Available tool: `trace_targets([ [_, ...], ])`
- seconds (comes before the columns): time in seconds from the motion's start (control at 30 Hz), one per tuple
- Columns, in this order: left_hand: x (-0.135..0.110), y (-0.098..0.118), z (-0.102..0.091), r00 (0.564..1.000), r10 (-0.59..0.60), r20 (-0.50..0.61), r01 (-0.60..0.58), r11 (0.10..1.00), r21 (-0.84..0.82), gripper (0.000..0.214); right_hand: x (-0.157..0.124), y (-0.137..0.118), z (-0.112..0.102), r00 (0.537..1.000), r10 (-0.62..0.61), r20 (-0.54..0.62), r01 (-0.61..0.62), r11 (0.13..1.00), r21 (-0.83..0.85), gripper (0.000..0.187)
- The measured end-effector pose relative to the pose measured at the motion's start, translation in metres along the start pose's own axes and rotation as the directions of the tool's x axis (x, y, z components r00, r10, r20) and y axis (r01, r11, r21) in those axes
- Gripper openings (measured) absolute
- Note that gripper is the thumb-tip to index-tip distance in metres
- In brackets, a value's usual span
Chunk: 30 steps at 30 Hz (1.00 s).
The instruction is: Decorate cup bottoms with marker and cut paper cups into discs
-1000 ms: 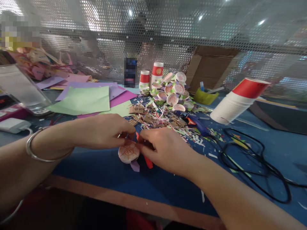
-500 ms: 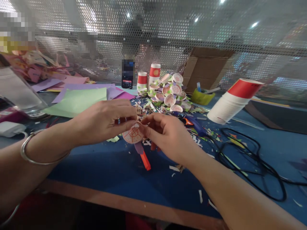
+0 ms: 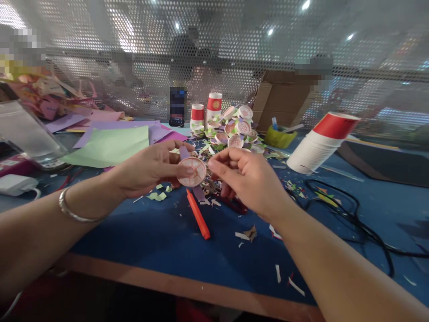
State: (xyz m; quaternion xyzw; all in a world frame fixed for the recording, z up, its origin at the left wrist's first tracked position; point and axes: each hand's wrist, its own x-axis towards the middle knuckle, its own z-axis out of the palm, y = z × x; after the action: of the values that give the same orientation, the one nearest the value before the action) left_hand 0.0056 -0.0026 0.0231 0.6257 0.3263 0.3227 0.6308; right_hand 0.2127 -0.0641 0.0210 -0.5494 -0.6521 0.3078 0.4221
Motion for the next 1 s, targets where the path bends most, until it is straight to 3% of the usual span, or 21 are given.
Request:
trace_targets([
  [0.1,0.005,0.003,-0.005,0.994,0.043,-0.101,-0.052,0.995,-0.086,0.018,0.011,0.007,-0.022,0.993,-0.006,-0.118,-0.02,0.976,-0.215,0.028],
  [0.13,0.006,0.003,-0.008,0.987,0.059,-0.148,-0.073,0.993,-0.097,0.013,0.015,0.011,-0.031,0.988,0.0,-0.155,-0.056,0.933,-0.356,0.026],
  [0.2,0.009,0.003,-0.012,0.971,0.094,-0.218,-0.117,0.988,-0.097,0.009,0.023,0.021,-0.048,0.983,0.027,-0.18,-0.139,0.755,-0.641,0.019],
  [0.27,0.01,0.001,-0.014,0.96,0.122,-0.252,-0.151,0.983,-0.102,0.01,0.028,0.033,-0.061,0.98,0.063,-0.186,-0.176,0.701,-0.691,0.011],
  [0.47,0.012,-0.002,-0.016,0.94,0.131,-0.314,-0.164,0.983,-0.08,0.008,0.028,0.059,-0.086,0.978,0.115,-0.176,-0.206,0.684,-0.7,0.015],
  [0.73,0.009,0.001,-0.011,0.957,0.115,-0.268,-0.121,0.993,-0.006,0.01,0.029,0.082,-0.101,0.957,0.201,-0.208,-0.288,0.743,-0.604,0.023],
  [1.0,0.008,-0.002,-0.012,0.987,0.111,-0.114,-0.109,0.994,0.026,0.016,0.021,0.056,-0.093,0.915,0.377,-0.142,-0.4,0.891,-0.215,0.02],
])
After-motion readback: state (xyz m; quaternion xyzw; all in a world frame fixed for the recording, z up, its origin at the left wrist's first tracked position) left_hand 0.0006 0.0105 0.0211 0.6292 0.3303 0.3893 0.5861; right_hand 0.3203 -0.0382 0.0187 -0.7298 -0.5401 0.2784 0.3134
